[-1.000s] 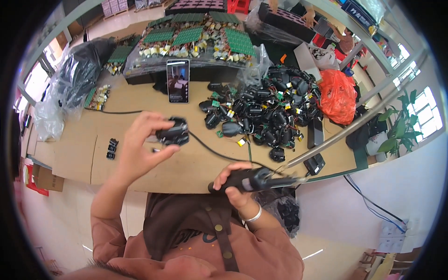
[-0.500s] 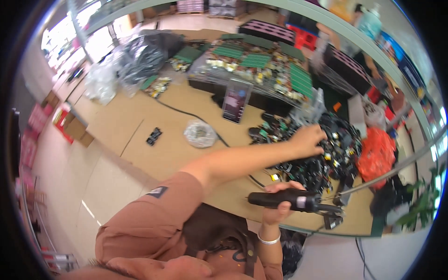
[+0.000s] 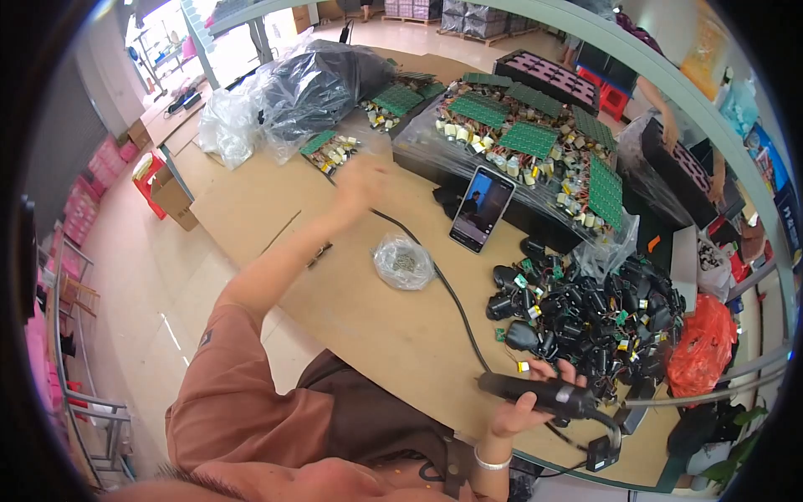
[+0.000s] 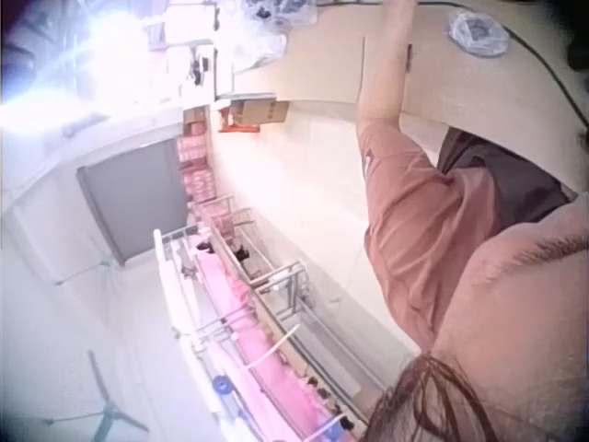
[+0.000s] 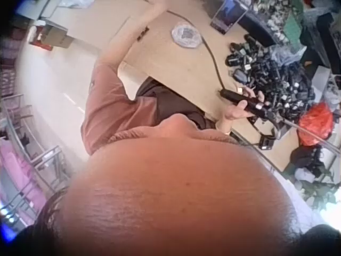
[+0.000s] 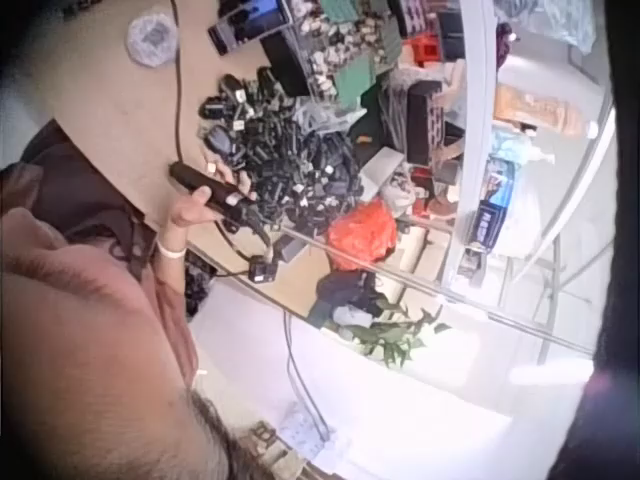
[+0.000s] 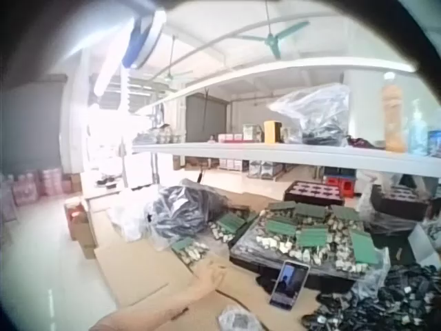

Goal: The person assembles small electronic components, circuit boards, and plastic housings by fastening them together with screws using an electric screwdriver.

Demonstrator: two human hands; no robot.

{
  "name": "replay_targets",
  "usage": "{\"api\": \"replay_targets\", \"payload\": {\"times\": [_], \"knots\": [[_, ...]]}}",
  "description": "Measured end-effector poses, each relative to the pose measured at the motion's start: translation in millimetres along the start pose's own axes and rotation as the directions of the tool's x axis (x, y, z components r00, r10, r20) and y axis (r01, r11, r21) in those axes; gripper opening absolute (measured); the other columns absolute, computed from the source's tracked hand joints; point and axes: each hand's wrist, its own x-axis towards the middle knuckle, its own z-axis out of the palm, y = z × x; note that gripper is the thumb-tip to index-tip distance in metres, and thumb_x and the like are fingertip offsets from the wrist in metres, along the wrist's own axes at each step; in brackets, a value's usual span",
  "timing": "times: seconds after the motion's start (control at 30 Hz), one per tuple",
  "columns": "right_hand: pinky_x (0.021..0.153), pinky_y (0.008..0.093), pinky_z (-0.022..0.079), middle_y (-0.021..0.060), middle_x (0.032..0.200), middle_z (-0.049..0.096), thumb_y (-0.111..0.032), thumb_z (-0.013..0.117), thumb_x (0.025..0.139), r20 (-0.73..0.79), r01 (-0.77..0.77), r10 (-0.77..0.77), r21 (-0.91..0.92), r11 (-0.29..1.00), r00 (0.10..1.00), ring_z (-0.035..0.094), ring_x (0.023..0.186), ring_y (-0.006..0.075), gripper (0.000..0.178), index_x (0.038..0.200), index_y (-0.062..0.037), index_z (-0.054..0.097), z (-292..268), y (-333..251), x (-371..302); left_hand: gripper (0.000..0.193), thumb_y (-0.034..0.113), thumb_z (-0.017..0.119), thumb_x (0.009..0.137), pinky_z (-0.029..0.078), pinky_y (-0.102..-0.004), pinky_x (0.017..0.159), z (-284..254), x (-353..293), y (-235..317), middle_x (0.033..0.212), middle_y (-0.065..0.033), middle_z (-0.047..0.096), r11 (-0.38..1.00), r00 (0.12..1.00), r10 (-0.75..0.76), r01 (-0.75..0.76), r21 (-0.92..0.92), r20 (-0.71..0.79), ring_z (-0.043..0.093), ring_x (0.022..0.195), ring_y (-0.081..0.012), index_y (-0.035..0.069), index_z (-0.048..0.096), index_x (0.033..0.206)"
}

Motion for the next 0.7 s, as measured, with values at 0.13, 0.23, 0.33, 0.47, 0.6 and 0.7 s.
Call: {"api": "replay_targets", "payload": {"times": [0.13,0.23,0.33,0.47,0.6,0.7], "knots": [[0.104,0.0481,0.029,0.0205,0.143,0.019,-0.028,0.055,0.083,-0.051,0.072,-0.102,-0.414,0.907,0.993,0.033,0.125,0.0376,0.08,0.137,0.0069,0.007,-9.5,-10.4,-15.6,0.035,0.029,0.061,0.079,0.039,-0.0422,0.091,-31.7,27.2,-141.6,0.107,-0.0195,0.055,0.888,0.937,-0.287,0.339,0.311,-0.201,0.048,0.107,-0.0349,0.004,0.062,0.103],[0.104,0.0517,0.026,0.0232,0.144,0.014,-0.019,0.053,0.083,-0.077,0.011,-0.048,-0.417,0.909,0.996,0.027,0.129,0.0389,0.072,0.137,0.0087,0.013,-5.7,-22.7,-39.1,0.038,0.035,0.059,0.081,0.041,-0.0445,0.088,-38.8,57.7,-201.5,0.101,-0.0186,0.057,0.794,0.876,-0.386,0.475,0.379,-0.288,0.052,0.101,-0.0349,0.004,0.061,0.104],[0.103,0.0524,0.026,0.0275,0.141,0.017,-0.007,0.05,0.081,0.039,0.139,-0.162,-0.731,0.668,0.986,0.027,0.128,0.0381,0.061,0.134,0.0085,0.024,-19.4,-28.7,-65.7,0.039,0.037,0.059,0.083,0.045,-0.0448,0.081,-38.8,67.2,-250.4,0.086,-0.0144,0.06,0.685,0.748,-0.657,0.644,0.341,-0.092,0.058,0.085,-0.0315,0.004,0.061,0.104],[0.095,0.0464,0.036,0.023,0.123,0.043,-0.003,0.052,0.079,0.167,0.295,-0.254,-0.705,0.645,0.953,0.044,0.115,0.0334,0.04,0.118,0.0052,0.045,-11.0,-24.1,-68.8,0.026,0.03,0.057,0.086,0.044,-0.0323,0.061,-29.9,68.9,-242.7,0.073,-0.0038,0.059,0.458,0.531,-0.738,0.847,-0.27,0.416,0.056,0.066,-0.0158,0.006,0.063,0.095],[0.072,0.0304,0.047,0.0127,0.081,0.063,0.001,0.059,0.078,0.506,0.1,0.315,-0.634,0.766,0.803,0.061,0.075,0.0238,0.009,0.087,0.0013,0.061,115.0,-9.7,-4.1,0.015,0.022,0.054,0.088,0.038,-0.0245,0.051,-27.3,61.2,-193.7,0.073,0.0021,0.06,0.369,0.647,-0.588,0.748,-0.551,0.485,0.053,0.062,-0.0068,0.009,0.061,0.089],[0.072,0.0282,0.048,0.0114,0.086,0.064,-0.007,0.058,0.083,0.747,-0.057,0.396,-0.436,0.898,0.533,0.062,0.081,0.0198,0.018,0.1,-0.0015,0.061,207.3,66.1,24.3,0.014,0.019,0.051,0.09,0.041,-0.0256,0.053,-26.5,30.8,-175.0,0.074,0.0023,0.06,0.172,0.631,-0.568,0.719,-0.674,0.528,0.055,0.065,-0.0079,0.01,0.059,0.096]]}}
